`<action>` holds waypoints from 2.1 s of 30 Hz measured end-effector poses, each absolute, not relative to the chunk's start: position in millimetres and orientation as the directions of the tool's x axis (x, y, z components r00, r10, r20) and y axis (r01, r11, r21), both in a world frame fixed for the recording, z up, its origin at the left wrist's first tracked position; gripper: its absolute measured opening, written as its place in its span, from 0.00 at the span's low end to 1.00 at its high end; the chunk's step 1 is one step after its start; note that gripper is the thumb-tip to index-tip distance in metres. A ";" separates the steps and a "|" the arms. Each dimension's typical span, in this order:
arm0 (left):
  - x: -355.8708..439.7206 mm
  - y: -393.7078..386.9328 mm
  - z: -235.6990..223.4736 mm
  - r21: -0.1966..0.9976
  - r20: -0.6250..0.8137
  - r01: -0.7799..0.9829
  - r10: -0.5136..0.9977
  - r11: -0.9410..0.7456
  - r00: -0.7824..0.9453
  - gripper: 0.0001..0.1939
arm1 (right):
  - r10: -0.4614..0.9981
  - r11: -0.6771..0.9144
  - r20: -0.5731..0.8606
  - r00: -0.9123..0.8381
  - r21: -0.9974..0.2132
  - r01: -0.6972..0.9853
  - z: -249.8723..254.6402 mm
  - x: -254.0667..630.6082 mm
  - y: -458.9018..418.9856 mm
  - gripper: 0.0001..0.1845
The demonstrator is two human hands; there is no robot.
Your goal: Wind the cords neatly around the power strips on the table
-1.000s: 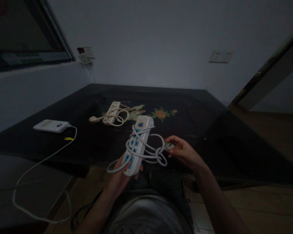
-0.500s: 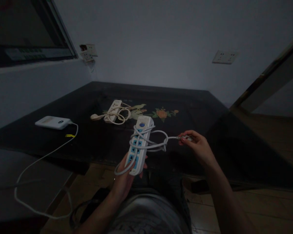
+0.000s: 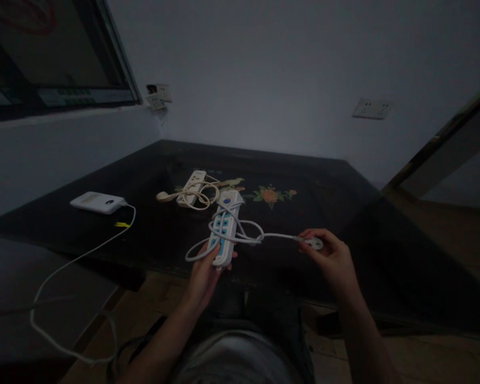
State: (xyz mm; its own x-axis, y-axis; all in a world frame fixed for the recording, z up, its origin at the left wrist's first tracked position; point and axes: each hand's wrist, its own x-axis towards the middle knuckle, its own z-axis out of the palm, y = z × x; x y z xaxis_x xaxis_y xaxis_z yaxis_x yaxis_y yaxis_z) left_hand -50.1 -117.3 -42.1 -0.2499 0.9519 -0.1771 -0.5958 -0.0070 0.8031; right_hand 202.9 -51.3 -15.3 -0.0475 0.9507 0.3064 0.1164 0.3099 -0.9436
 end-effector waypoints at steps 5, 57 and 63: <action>-79.1 -74.2 -48.0 0.923 -0.093 -0.384 0.980 0.019 -0.176 0.21 | 0.843 0.537 0.490 -0.221 -0.789 0.299 -0.7 171.9 -54.4 0.03; -166.0 -8.7 -49.9 0.707 0.070 0.702 0.996 -0.084 0.049 0.27 | 0.497 0.831 0.258 -0.828 0.134 0.540 -29.3 47.6 -9.9 0.11; -171.9 -22.5 -35.9 0.656 0.001 0.750 0.994 -0.085 0.112 0.27 | 0.551 0.816 0.233 -0.802 0.052 0.576 -37.4 50.2 -10.7 0.15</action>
State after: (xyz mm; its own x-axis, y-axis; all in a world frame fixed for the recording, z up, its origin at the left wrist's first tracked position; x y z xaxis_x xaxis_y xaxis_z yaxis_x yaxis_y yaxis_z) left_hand -171.9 -22.5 -35.9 0.1115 0.9938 0.0011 0.7497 -0.0848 0.6563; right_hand 50.2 -10.7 -37.4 -0.8015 0.5509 0.2326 0.5759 0.8159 0.0519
